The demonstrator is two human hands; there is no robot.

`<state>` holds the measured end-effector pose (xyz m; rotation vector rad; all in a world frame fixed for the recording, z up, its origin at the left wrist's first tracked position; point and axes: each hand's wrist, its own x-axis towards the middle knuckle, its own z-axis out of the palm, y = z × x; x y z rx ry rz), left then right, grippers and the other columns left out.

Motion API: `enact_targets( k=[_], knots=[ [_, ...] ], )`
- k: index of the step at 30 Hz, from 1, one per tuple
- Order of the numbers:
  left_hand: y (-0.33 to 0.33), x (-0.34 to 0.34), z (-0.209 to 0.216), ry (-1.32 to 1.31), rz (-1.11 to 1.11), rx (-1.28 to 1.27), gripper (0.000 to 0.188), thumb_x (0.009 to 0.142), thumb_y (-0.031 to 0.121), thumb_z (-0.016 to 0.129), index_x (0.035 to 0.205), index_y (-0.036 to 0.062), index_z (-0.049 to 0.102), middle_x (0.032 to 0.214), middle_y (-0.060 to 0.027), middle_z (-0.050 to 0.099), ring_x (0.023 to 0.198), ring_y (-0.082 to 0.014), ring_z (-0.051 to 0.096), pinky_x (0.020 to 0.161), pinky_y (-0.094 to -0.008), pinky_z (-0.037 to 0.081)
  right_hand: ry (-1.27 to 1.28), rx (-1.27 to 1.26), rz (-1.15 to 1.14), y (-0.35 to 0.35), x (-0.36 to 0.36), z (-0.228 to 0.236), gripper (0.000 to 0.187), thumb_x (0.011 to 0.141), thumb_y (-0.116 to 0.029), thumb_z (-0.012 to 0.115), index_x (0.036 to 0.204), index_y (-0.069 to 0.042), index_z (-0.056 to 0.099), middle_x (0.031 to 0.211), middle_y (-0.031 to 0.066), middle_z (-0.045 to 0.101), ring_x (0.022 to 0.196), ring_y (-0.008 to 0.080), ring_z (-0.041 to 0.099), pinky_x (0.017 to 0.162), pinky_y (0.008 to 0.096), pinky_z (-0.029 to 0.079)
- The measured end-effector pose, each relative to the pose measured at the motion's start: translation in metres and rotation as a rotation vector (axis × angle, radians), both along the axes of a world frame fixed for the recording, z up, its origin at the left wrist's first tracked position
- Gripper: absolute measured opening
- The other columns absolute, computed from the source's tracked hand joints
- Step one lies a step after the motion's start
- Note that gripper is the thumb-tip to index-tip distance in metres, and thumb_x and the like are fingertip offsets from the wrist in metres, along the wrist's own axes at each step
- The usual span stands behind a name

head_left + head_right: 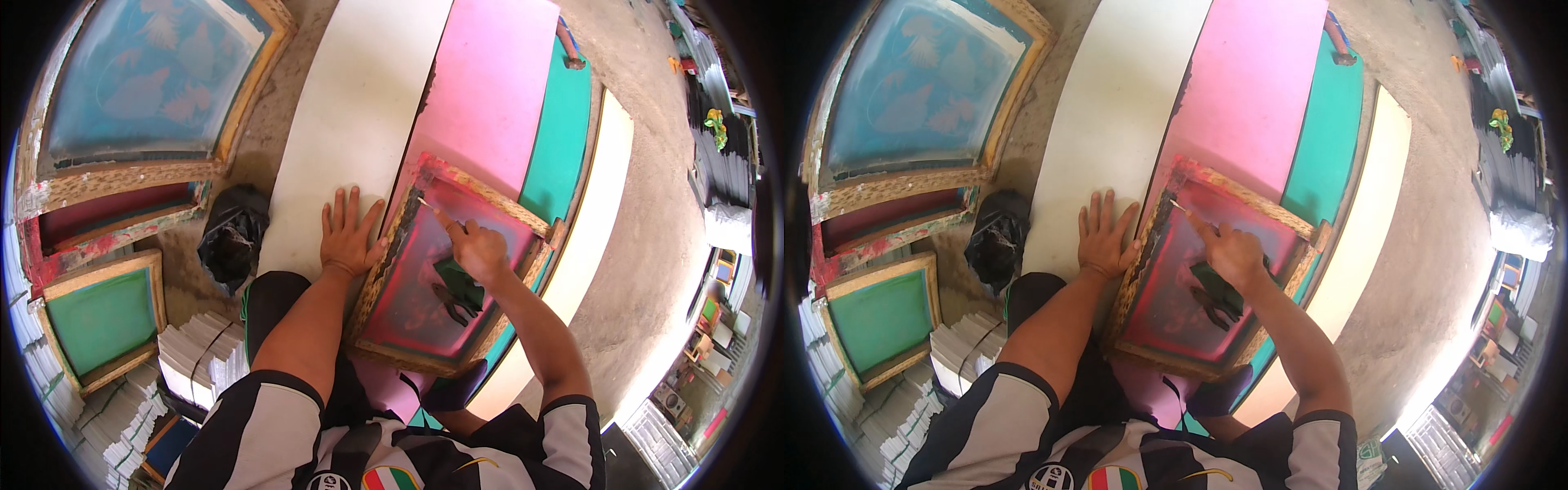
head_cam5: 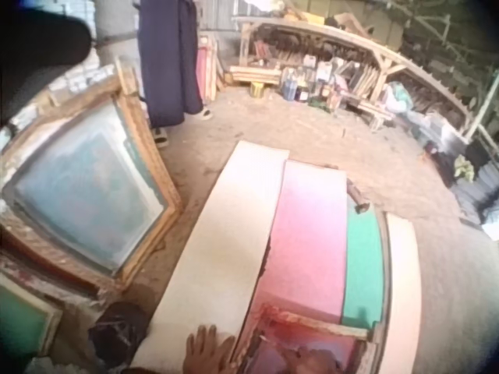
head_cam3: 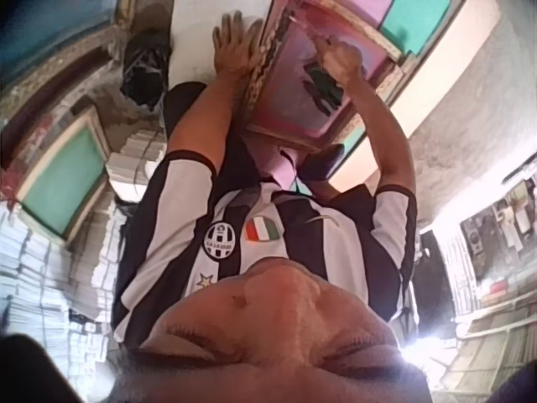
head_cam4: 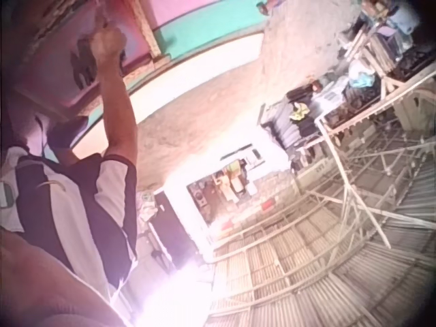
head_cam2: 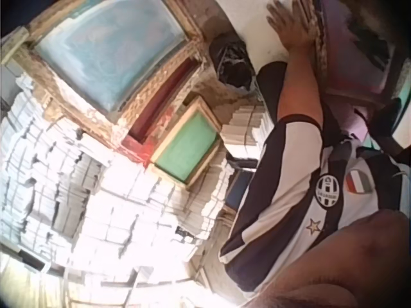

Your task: The person sits on the floor and uses a small metal tool to scrape dried pink paint from the wooden frame of a screen printing frame. The person holds the frame steady with the left hand and scrapes along the edges with the right hand.

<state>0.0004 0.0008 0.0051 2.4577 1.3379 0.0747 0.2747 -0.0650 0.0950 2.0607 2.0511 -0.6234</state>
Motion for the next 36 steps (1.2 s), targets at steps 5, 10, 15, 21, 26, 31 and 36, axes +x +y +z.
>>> enact_targets(
  k=[5,10,15,21,26,31,36],
  knots=[
    [0.002,0.003,-0.002,0.007,-0.011,0.001,0.069,0.096,0.061,0.045,0.159,0.0318,0.046,0.171,-0.02,0.024,0.158,-0.0461,0.017,0.124,-0.066,0.013,0.693,0.201,-0.231,-0.012,0.019,-0.053,0.053,0.097,-0.018,0.063,0.148,-0.032,0.059,0.08,0.0142,0.067,0.064,0.0318,0.068,0.057,0.047,0.056],
    [0.001,-0.001,-0.001,0.012,-0.004,0.009,0.07,0.095,0.061,0.043,0.159,0.032,0.046,0.17,-0.021,0.025,0.157,-0.0469,0.018,0.124,-0.0663,0.014,0.057,-0.05,0.018,0.011,0.014,0.0,0.042,0.105,-0.028,0.058,0.147,-0.032,0.06,0.087,0.0161,0.072,0.071,0.0362,0.07,0.066,0.0447,0.056],
    [0.0,0.0,-0.003,0.042,-0.011,0.029,0.07,0.095,0.062,0.044,0.159,0.0326,0.046,0.17,-0.0214,0.026,0.157,-0.0473,0.019,0.124,-0.0667,0.014,0.42,-0.193,-0.233,0.013,0.022,-0.009,0.043,0.104,-0.026,0.066,0.147,-0.028,0.062,0.105,0.0139,0.076,0.075,0.025,0.071,0.076,0.0327,0.055],
    [0.001,0.0,-0.002,0.074,-0.011,-0.026,0.072,0.095,0.065,0.045,0.161,0.0362,0.04,0.174,-0.0178,0.017,0.16,-0.0427,0.009,0.126,-0.0636,0.009,0.972,0.008,-0.309,0.009,0.028,-0.05,0.042,0.107,-0.027,0.061,0.149,-0.021,0.059,0.117,0.0106,0.077,0.091,0.0258,0.073,0.083,0.0362,0.056],
    [0.001,-0.002,0.001,0.07,-0.003,-0.049,0.072,0.095,0.065,0.046,0.161,0.037,0.04,0.174,-0.0174,0.015,0.161,-0.0416,0.007,0.127,-0.063,0.007,0.676,-0.231,-0.352,0.02,0.021,-0.01,0.041,0.107,-0.026,0.061,0.148,-0.02,0.061,0.118,0.0126,0.076,0.095,0.0244,0.073,0.083,0.036,0.055],
    [0.0,-0.002,-0.003,0.049,-0.012,-0.034,0.073,0.095,0.065,0.047,0.161,0.0363,0.04,0.174,-0.0177,0.015,0.161,-0.0409,0.006,0.127,-0.0625,0.007,0.598,0.103,-0.388,-0.011,0.011,-0.017,0.042,0.103,-0.027,0.064,0.144,-0.034,0.064,0.082,0.0172,0.068,0.076,0.0339,0.068,0.068,0.044,0.053],
    [0.0,-0.002,-0.001,0.043,-0.011,-0.022,0.073,0.095,0.066,0.046,0.161,0.0355,0.041,0.174,-0.0179,0.015,0.161,-0.0409,0.006,0.127,-0.0627,0.007,0.214,0.107,-0.239,-0.017,-0.004,0.007,0.045,0.099,-0.026,0.066,0.143,-0.037,0.063,0.072,0.0115,0.061,0.065,0.0346,0.066,0.06,0.0483,0.052]
  ],
)
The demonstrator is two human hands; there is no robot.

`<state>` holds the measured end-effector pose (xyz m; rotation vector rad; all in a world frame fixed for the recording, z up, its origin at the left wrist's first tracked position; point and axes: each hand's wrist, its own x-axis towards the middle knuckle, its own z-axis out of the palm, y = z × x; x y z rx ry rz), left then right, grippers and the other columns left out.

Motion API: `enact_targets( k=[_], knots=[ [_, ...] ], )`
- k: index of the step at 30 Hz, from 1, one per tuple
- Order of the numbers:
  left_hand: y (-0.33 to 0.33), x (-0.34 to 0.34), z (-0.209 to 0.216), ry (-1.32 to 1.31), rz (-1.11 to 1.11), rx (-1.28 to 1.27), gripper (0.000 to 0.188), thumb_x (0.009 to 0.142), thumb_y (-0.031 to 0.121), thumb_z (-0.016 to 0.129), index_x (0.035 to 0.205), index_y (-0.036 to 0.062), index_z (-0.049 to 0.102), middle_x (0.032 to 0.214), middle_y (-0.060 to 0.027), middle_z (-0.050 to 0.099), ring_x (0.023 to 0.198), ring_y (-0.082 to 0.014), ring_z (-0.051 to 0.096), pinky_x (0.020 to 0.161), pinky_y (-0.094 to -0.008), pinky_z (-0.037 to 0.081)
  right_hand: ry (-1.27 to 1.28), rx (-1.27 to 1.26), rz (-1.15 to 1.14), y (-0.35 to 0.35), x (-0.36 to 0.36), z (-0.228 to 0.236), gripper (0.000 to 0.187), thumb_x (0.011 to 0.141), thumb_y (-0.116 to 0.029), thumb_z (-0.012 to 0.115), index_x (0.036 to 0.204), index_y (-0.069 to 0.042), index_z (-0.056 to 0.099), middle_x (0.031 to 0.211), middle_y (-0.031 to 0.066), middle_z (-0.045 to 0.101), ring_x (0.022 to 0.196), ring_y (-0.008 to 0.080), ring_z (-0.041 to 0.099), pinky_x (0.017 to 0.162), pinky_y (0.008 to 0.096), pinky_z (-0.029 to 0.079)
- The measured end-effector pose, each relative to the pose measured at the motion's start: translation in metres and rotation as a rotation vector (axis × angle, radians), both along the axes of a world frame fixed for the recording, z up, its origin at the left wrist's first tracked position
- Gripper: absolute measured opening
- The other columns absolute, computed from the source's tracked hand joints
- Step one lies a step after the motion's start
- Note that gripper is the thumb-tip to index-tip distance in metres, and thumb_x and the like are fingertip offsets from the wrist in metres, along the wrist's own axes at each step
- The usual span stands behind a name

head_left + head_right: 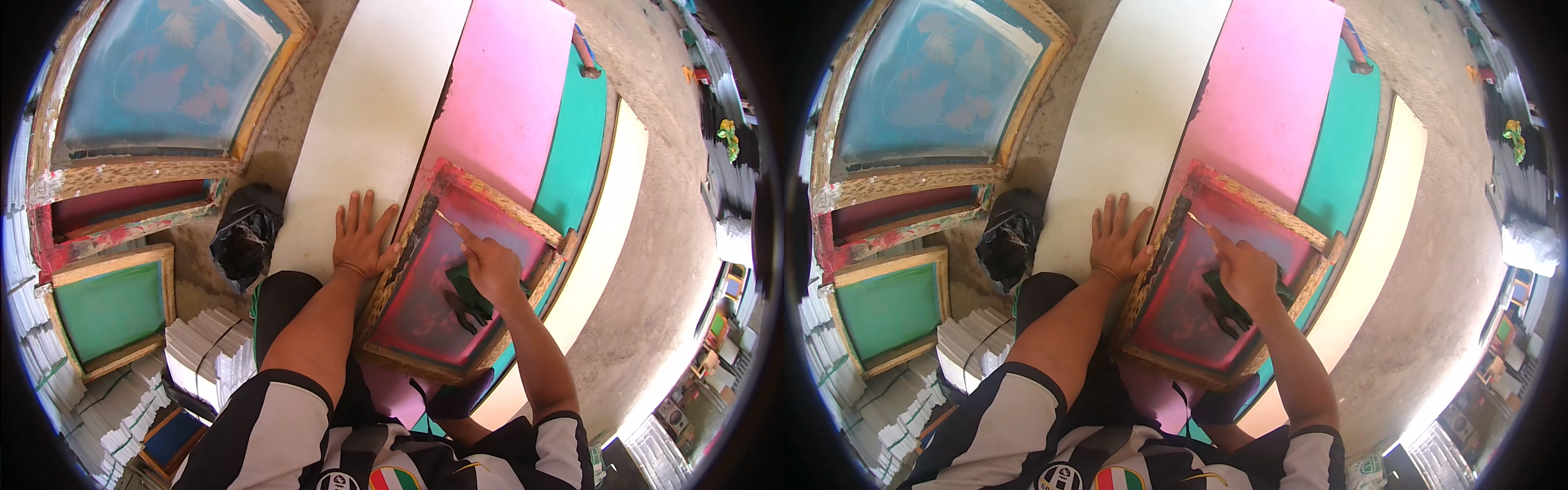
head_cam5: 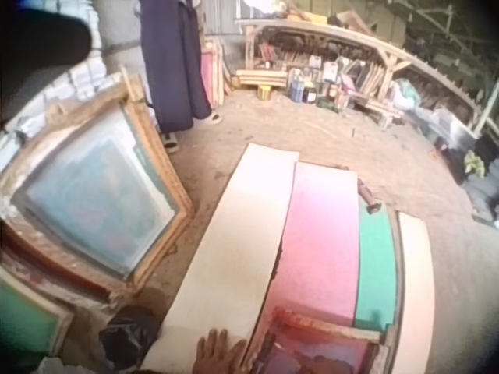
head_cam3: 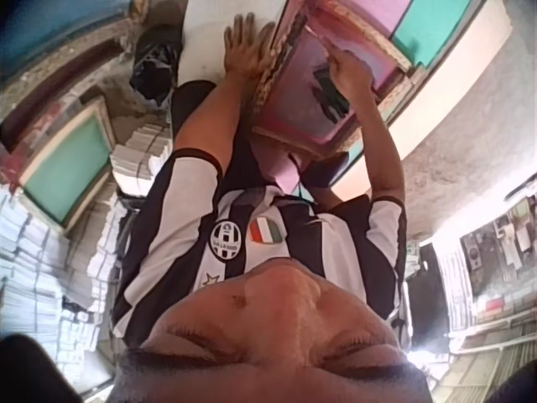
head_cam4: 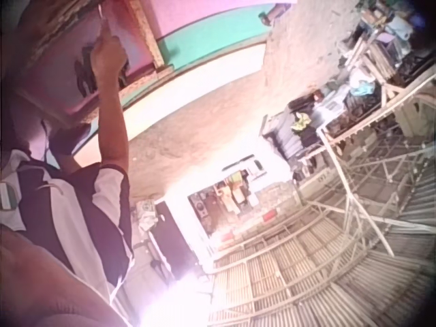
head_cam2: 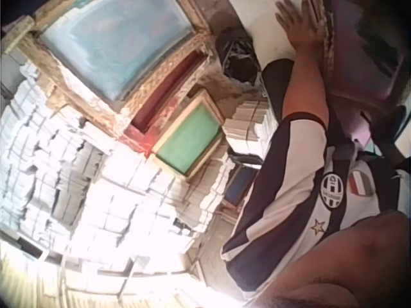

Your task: The person sits on the floor and uses a small metal tool to scrape dried pink paint from the wooden frame of a screen printing frame. The person holds the frame steady with the left hand and scrapes along the edges with the right hand.

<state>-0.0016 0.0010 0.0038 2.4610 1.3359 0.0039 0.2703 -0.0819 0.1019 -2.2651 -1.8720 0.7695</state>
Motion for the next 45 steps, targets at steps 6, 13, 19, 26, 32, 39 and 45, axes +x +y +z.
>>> enact_targets(
  k=[6,13,19,26,32,39,45],
  knots=[
    [0.001,0.002,-0.001,-0.023,0.0,0.0,0.073,0.095,0.067,0.046,0.16,0.0348,0.042,0.174,-0.0182,0.017,0.161,-0.041,0.007,0.126,-0.0628,0.008,-0.087,0.015,0.01,0.002,-0.007,0.001,0.048,0.099,-0.028,0.066,0.144,-0.039,0.06,0.074,0.0109,0.06,0.06,0.0346,0.065,0.055,0.0495,0.052],
    [0.0,0.0,-0.001,-0.028,0.004,0.004,0.072,0.096,0.066,0.046,0.16,0.0341,0.043,0.173,-0.0187,0.018,0.161,-0.0413,0.009,0.126,-0.0631,0.008,-0.247,-0.123,0.076,0.013,-0.021,0.013,0.047,0.101,-0.028,0.06,0.148,-0.037,0.057,0.079,0.0117,0.065,0.064,0.0348,0.069,0.058,0.0502,0.055],
    [0.0,0.004,0.0,-0.03,-0.005,0.021,0.07,0.097,0.063,0.043,0.16,0.0327,0.043,0.172,-0.0201,0.02,0.159,-0.0453,0.014,0.124,-0.0662,0.013,-0.35,-0.081,0.154,0.007,-0.032,0.011,0.058,0.097,-0.017,0.062,0.152,-0.032,0.054,0.074,0.012,0.064,0.053,0.0323,0.064,0.048,0.0483,0.052],
    [-0.001,0.002,-0.002,0.002,0.003,0.007,0.071,0.096,0.065,0.045,0.161,0.0347,0.041,0.174,-0.0173,0.018,0.161,-0.0412,0.009,0.126,-0.0637,0.01,-0.209,-0.186,0.178,0.013,-0.015,0.006,0.056,0.098,-0.017,0.06,0.153,-0.027,0.052,0.091,0.0159,0.072,0.068,0.0402,0.071,0.063,0.0542,0.057],
    [-0.001,0.005,-0.002,0.003,-0.005,0.006,0.072,0.096,0.065,0.046,0.161,0.0351,0.041,0.174,-0.0176,0.016,0.161,-0.0415,0.008,0.126,-0.0636,0.009,0.375,0.103,-0.095,-0.01,-0.004,-0.05,0.052,0.101,-0.022,0.061,0.152,-0.032,0.053,0.088,0.0129,0.071,0.068,0.0378,0.069,0.066,0.0506,0.057],
    [0.001,0.001,0.002,-0.06,0.009,-0.008,0.072,0.095,0.064,0.047,0.16,0.0334,0.043,0.172,-0.0195,0.02,0.159,-0.0439,0.012,0.125,-0.0659,0.011,0.024,-0.057,0.059,0.005,-0.003,-0.022,0.046,0.105,-0.024,0.063,0.15,-0.024,0.058,0.096,0.0106,0.075,0.075,0.0272,0.073,0.067,0.0421,0.057],
    [-0.002,-0.002,0.002,-0.031,0.01,0.029,0.07,0.095,0.061,0.047,0.159,0.0321,0.045,0.171,-0.0203,0.022,0.159,-0.0449,0.015,0.124,-0.066,0.013,1.01,-0.378,-0.563,0.018,0.01,-0.031,0.045,0.108,-0.029,0.062,0.149,-0.011,0.06,0.08,-0.0036,0.067,0.066,0.0145,0.063,0.06,0.039,0.051]
  ],
)
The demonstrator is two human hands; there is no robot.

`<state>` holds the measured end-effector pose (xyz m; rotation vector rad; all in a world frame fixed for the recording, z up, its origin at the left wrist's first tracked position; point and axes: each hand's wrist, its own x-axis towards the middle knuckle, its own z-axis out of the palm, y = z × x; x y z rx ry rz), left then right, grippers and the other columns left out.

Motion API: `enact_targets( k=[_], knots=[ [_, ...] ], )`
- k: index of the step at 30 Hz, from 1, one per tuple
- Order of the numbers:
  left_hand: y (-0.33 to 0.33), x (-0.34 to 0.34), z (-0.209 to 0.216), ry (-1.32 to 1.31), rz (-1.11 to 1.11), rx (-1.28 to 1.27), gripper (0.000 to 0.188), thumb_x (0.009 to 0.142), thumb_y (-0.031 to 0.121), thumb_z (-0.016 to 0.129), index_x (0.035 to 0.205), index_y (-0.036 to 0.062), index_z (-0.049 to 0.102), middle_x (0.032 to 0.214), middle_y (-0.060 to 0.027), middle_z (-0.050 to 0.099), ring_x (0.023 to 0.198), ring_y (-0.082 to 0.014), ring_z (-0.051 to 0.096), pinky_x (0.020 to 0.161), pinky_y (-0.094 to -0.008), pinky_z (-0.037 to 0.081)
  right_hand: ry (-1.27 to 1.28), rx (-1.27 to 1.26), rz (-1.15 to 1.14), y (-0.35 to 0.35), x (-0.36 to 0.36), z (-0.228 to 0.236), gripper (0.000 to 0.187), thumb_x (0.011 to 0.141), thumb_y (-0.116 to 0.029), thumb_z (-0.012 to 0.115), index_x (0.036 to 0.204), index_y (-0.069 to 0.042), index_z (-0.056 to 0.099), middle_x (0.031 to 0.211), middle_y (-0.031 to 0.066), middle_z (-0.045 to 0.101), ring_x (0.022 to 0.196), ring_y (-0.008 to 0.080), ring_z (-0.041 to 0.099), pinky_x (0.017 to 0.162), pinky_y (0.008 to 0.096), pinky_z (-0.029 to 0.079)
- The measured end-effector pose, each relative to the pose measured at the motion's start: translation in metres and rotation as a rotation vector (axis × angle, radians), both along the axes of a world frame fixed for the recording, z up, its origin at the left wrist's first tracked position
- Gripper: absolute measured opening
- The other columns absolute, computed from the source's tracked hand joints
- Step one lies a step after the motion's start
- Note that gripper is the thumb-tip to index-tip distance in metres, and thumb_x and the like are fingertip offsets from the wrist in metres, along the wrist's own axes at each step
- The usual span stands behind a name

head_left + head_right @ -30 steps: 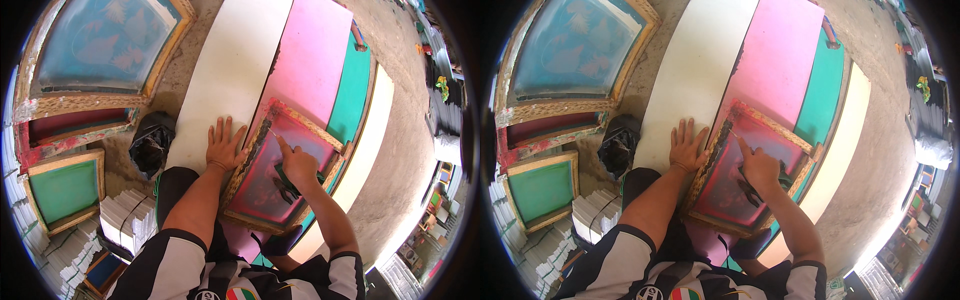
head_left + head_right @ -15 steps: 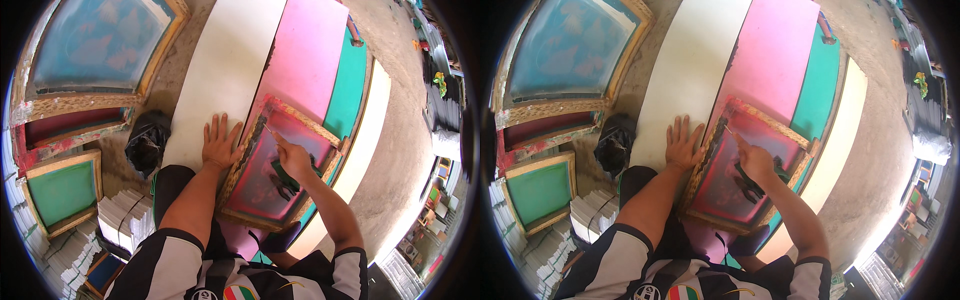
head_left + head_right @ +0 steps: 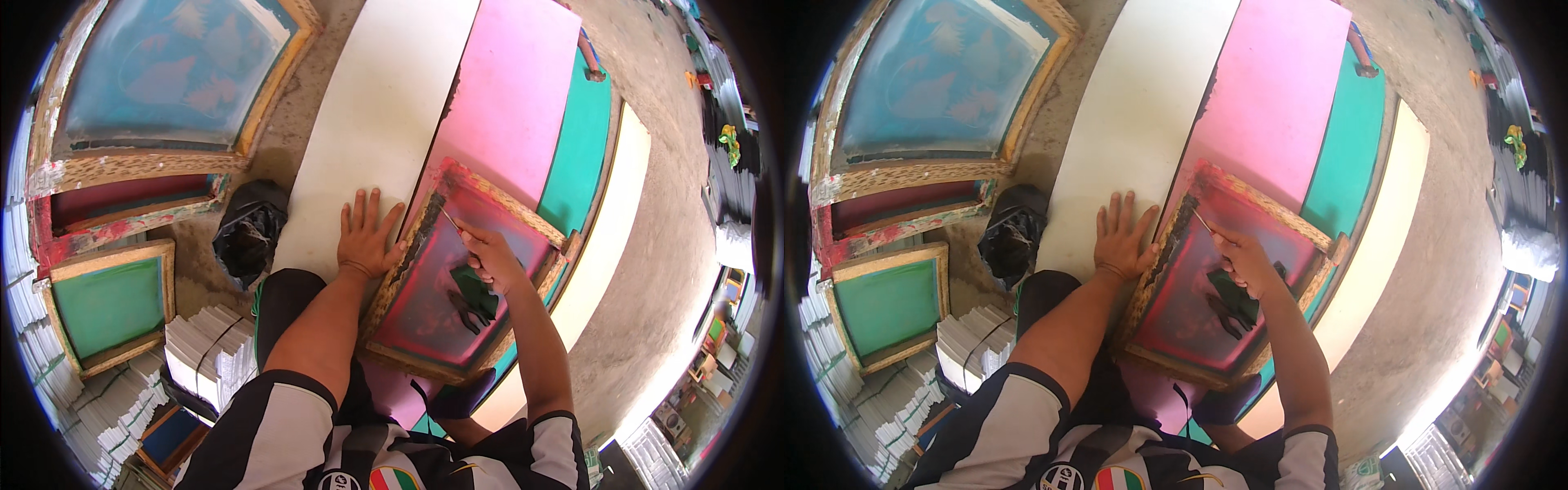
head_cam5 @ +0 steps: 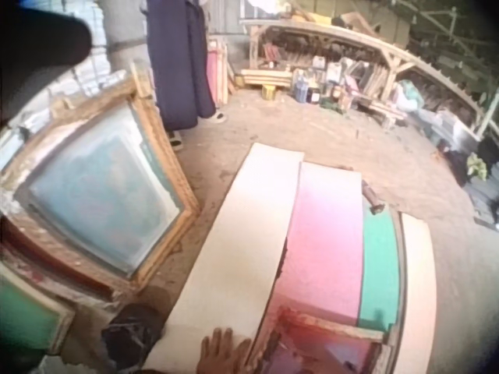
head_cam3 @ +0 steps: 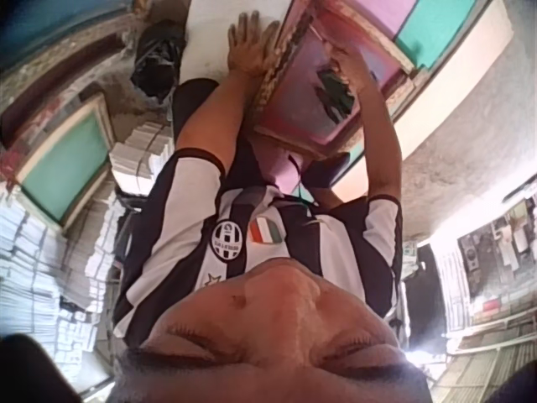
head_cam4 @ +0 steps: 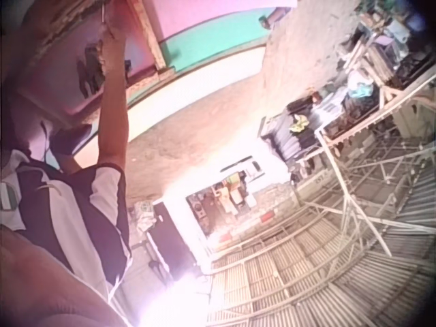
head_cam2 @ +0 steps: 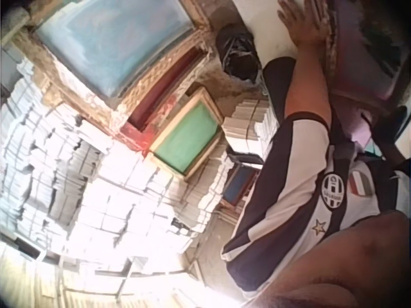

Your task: The person sits on the floor and uses a small metal tool to scrape dried pink paint from the wooden frame of a screen printing frame. The person holds the frame steady with the left hand and scrapes along the edges with the right hand.

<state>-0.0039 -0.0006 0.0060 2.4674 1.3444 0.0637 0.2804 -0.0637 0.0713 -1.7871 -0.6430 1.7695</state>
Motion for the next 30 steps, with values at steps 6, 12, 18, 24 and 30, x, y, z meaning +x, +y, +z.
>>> enact_targets(
  k=[6,12,18,24,30],
  knots=[
    [0.001,0.005,-0.001,-0.016,-0.008,0.008,0.07,0.095,0.06,0.048,0.159,0.0322,0.045,0.171,-0.0201,0.023,0.158,-0.0451,0.016,0.124,-0.0655,0.014,-0.529,0.265,0.207,-0.019,-0.009,0.01,0.042,0.106,-0.03,0.06,0.147,-0.027,0.061,0.08,0.0083,0.069,0.073,0.0301,0.069,0.066,0.0452,0.053],
    [0.001,0.005,-0.002,0.033,-0.008,-0.01,0.071,0.096,0.064,0.046,0.161,0.0346,0.042,0.173,-0.0179,0.018,0.16,-0.0415,0.009,0.127,-0.0627,0.01,-0.953,0.29,0.457,-0.026,-0.022,0.029,0.045,0.101,-0.027,0.06,0.145,-0.038,0.06,0.079,0.0147,0.066,0.075,0.0392,0.068,0.067,0.0533,0.054],
    [0.001,0.004,-0.003,0.034,-0.007,-0.013,0.071,0.096,0.065,0.045,0.161,0.0349,0.042,0.174,-0.0174,0.018,0.16,-0.0413,0.009,0.127,-0.0625,0.009,-1.042,0.287,0.509,-0.02,-0.029,0.034,0.044,0.102,-0.029,0.061,0.145,-0.038,0.06,0.079,0.0138,0.066,0.068,0.0383,0.068,0.063,0.0525,0.054],
    [0.002,0.004,-0.003,0.045,-0.006,-0.017,0.071,0.096,0.066,0.044,0.161,0.0354,0.042,0.174,-0.0173,0.017,0.161,-0.0412,0.009,0.127,-0.0624,0.009,-1.099,0.284,0.592,-0.016,-0.029,0.036,0.045,0.102,-0.03,0.06,0.146,-0.038,0.058,0.078,0.0139,0.066,0.064,0.0383,0.068,0.06,0.0522,0.055],
    [0.003,0.004,-0.002,0.037,-0.01,-0.037,0.072,0.096,0.066,0.044,0.161,0.0361,0.04,0.174,-0.0176,0.016,0.161,-0.0413,0.008,0.127,-0.0627,0.008,-1.114,0.248,0.694,-0.011,-0.026,0.04,0.044,0.105,-0.032,0.056,0.148,-0.037,0.055,0.08,0.0145,0.067,0.065,0.0381,0.068,0.06,0.0516,0.055]
  ],
)
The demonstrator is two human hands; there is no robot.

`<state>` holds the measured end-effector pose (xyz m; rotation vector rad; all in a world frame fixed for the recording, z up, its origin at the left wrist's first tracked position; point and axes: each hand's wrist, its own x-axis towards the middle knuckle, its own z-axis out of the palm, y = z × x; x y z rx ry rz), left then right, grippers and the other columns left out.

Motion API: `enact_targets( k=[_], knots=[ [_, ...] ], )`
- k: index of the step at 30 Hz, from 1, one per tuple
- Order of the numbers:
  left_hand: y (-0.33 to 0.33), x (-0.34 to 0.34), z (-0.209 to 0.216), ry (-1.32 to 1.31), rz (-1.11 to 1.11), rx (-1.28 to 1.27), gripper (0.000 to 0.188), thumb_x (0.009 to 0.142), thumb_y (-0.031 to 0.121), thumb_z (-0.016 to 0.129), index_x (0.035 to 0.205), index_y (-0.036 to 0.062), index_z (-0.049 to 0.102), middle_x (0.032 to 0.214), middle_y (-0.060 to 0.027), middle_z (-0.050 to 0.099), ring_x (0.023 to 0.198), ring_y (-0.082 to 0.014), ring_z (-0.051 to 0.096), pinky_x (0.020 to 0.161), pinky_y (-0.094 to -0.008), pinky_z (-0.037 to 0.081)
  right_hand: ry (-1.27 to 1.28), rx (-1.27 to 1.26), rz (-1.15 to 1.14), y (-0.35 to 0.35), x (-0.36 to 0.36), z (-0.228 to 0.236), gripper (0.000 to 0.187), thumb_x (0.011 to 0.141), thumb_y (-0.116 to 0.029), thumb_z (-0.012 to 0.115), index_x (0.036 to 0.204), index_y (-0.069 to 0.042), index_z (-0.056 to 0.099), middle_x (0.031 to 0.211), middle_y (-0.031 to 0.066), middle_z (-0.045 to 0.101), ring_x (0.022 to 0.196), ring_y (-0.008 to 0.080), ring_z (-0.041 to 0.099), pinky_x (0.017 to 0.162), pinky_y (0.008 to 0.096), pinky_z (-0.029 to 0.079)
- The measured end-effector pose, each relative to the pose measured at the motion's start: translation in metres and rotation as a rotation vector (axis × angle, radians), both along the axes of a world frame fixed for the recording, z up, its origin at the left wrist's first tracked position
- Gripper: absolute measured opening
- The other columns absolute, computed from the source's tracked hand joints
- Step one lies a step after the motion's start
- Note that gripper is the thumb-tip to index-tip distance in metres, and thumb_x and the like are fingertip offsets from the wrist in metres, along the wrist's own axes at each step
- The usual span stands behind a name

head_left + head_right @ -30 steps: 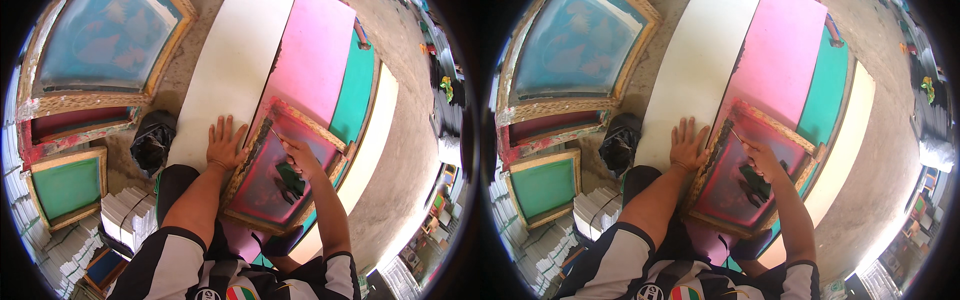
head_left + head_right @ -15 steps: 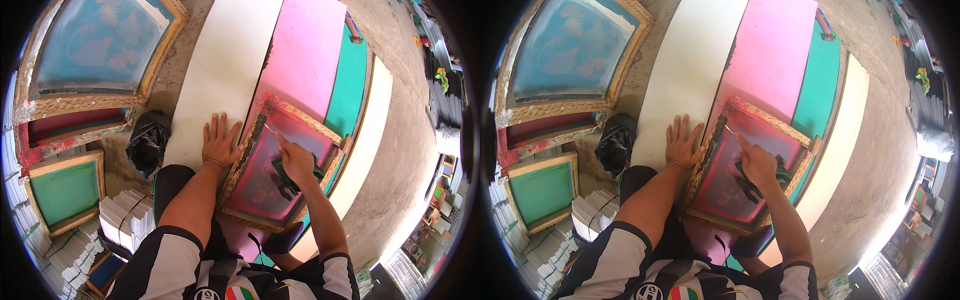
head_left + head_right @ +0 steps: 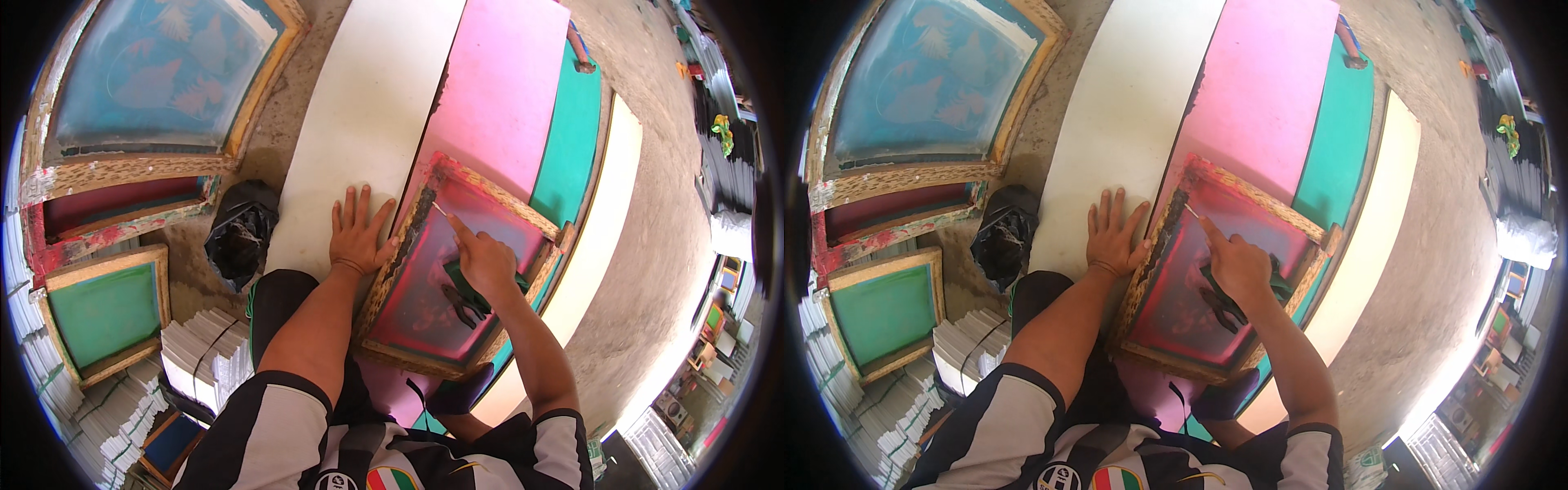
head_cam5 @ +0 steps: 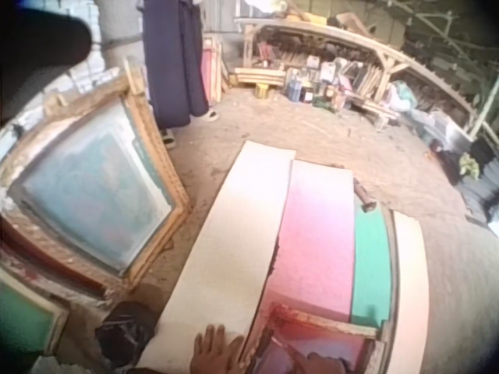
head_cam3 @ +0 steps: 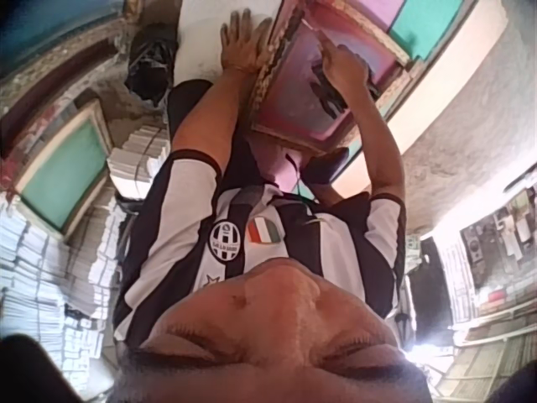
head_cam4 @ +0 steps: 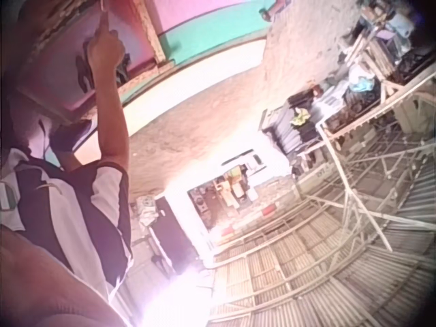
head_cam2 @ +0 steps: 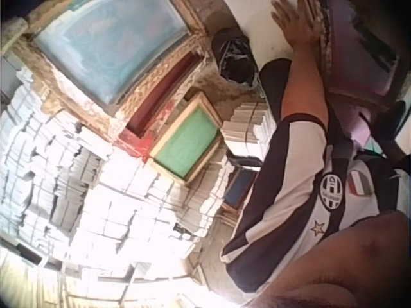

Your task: The person sits on the floor and uses a small metal tool to scrape dried pink paint from the wooden frame of a screen printing frame. The person holds the frame steady with the left hand and scrapes along the edges with the right hand.

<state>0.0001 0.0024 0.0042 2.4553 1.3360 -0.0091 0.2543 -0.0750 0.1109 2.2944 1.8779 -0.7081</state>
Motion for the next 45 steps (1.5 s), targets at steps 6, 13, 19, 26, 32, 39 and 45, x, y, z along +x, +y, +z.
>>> enact_targets(
  k=[6,13,19,26,32,39,45],
  knots=[
    [-0.001,-0.001,0.0,0.012,-0.007,-0.012,0.073,0.096,0.066,0.044,0.162,0.0356,0.038,0.174,-0.018,0.014,0.161,-0.0415,0.007,0.126,-0.0632,0.008,-0.075,0.031,0.063,0.002,-0.003,0.004,0.046,0.104,-0.028,0.057,0.149,-0.035,0.056,0.077,0.0129,0.065,0.06,0.0353,0.067,0.057,0.0505,0.054],
    [-0.002,0.002,0.0,0.069,-0.014,0.011,0.072,0.098,0.066,0.041,0.163,0.0355,0.037,0.175,-0.0172,0.014,0.161,-0.0421,0.007,0.126,-0.0636,0.009,-0.069,-0.147,0.09,0.005,-0.01,0.007,0.059,0.099,-0.02,0.058,0.156,-0.03,0.047,0.092,0.017,0.069,0.069,0.0385,0.071,0.062,0.053,0.058],
    [-0.002,0.0,-0.002,0.05,-0.013,0.019,0.072,0.098,0.066,0.04,0.163,0.0353,0.037,0.175,-0.0163,0.014,0.161,-0.0416,0.007,0.126,-0.0636,0.009,-0.002,-0.115,0.107,0.003,0.002,-0.002,0.06,0.1,-0.018,0.056,0.158,-0.029,0.044,0.086,0.0183,0.07,0.066,0.0426,0.07,0.062,0.0564,0.057],
    [-0.002,0.003,-0.002,0.051,-0.007,0.031,0.071,0.098,0.066,0.041,0.162,0.0356,0.039,0.174,-0.0167,0.016,0.161,-0.0415,0.008,0.126,-0.0633,0.008,0.42,0.048,-0.133,-0.005,0.006,-0.031,0.05,0.105,-0.02,0.054,0.154,-0.026,0.05,0.1,0.0225,0.074,0.074,0.0416,0.072,0.07,0.0562,0.057],
    [-0.001,-0.001,-0.003,0.041,-0.003,0.025,0.07,0.098,0.065,0.042,0.162,0.0355,0.039,0.174,-0.0169,0.016,0.161,-0.0416,0.008,0.126,-0.063,0.009,0.227,-0.084,-0.041,0.0,0.01,-0.023,0.05,0.104,-0.021,0.057,0.153,-0.029,0.052,0.102,0.0189,0.075,0.074,0.0423,0.072,0.07,0.0545,0.058],
    [-0.002,0.002,-0.002,0.046,-0.011,0.032,0.071,0.097,0.065,0.044,0.161,0.0358,0.04,0.174,-0.0171,0.016,0.161,-0.042,0.007,0.126,-0.0632,0.008,0.401,0.125,-0.059,-0.011,0.02,-0.049,0.052,0.102,-0.02,0.064,0.152,-0.033,0.055,0.09,0.0155,0.071,0.067,0.0392,0.068,0.064,0.0501,0.056],
    [-0.001,-0.001,-0.003,0.025,-0.003,0.009,0.07,0.097,0.064,0.044,0.161,0.0358,0.041,0.174,-0.0177,0.016,0.16,-0.0424,0.007,0.126,-0.0635,0.008,0.466,0.178,-0.034,-0.009,0.026,-0.063,0.049,0.103,-0.024,0.063,0.149,-0.036,0.057,0.094,0.0145,0.074,0.072,0.0391,0.07,0.067,0.0478,0.057]
  ],
)
